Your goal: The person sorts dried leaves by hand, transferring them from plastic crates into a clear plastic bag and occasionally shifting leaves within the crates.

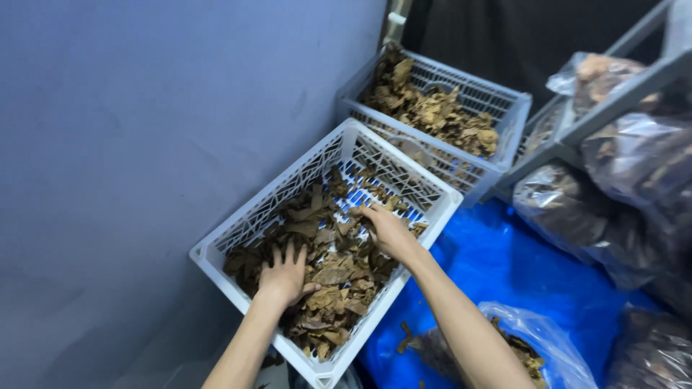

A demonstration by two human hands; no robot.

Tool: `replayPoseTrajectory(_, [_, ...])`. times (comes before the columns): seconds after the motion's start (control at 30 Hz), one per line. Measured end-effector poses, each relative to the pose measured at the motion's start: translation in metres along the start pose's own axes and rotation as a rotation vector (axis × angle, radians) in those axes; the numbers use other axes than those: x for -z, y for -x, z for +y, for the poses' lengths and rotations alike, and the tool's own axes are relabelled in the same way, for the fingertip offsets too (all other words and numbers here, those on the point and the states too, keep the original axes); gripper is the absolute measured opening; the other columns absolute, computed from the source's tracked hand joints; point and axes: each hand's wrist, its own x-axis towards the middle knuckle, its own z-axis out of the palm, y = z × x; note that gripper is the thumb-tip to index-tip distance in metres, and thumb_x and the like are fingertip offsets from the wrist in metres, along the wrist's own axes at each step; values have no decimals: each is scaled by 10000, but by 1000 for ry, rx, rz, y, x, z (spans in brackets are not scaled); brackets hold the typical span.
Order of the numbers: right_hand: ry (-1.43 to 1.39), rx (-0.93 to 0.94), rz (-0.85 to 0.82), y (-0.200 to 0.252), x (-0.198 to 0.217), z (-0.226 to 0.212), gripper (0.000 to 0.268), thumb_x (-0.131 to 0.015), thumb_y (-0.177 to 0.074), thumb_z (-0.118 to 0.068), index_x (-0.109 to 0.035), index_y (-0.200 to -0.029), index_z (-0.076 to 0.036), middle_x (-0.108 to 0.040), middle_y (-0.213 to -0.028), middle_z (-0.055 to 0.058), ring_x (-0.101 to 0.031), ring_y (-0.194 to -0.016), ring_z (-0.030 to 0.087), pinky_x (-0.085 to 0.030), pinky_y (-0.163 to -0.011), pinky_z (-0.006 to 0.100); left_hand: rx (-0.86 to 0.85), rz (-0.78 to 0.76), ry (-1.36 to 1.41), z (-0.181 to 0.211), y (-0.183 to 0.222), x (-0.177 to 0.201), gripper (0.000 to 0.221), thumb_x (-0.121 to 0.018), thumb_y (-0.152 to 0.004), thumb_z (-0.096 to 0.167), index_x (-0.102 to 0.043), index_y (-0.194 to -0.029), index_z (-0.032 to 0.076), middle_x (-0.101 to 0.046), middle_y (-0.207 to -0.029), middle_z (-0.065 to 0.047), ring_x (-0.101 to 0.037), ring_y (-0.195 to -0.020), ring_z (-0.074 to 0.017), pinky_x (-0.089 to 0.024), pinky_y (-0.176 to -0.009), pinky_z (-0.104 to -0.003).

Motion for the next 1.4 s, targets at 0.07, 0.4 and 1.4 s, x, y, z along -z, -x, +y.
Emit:
replayPoseTrajectory(0.07, [-35,6,138,6,-15,24,218,-567,-984,-109,-631,-1183,-171,-639,-1138,128,-682,-1082,404,-581,-906,521,-10,15,32,0,9,4,943,-583,-960,653,-174,-1638,139,-137,-1694,-210,-158,-1545,-484,-346,-1131,-646])
replayPoseTrajectory(0.4, [-397,25,529,110,105,-37,344,-450,-927,89,-690,-1011,-143,-678,-1007,119,-672,-1046,385,-538,-965,489,-81,849,-130,55,70,42,360,-399,-1053,412,-545,-1353,277,-578,-1357,25,-537,-1316,-195,-437,-1073,-381])
replayPoseTrajectory(1.4, [-458,-286,873,337,82,-31,489,-357,-1065,-212,-443,-1529,-82,-396,-1399,153,-633,-1124,296,-576,-958,432,-113,-314,2300,378,139,18,443,-550,-977,437,-592,-1323,164,-698,-1003,-205,-670,-857,-281,-541,-783,-372])
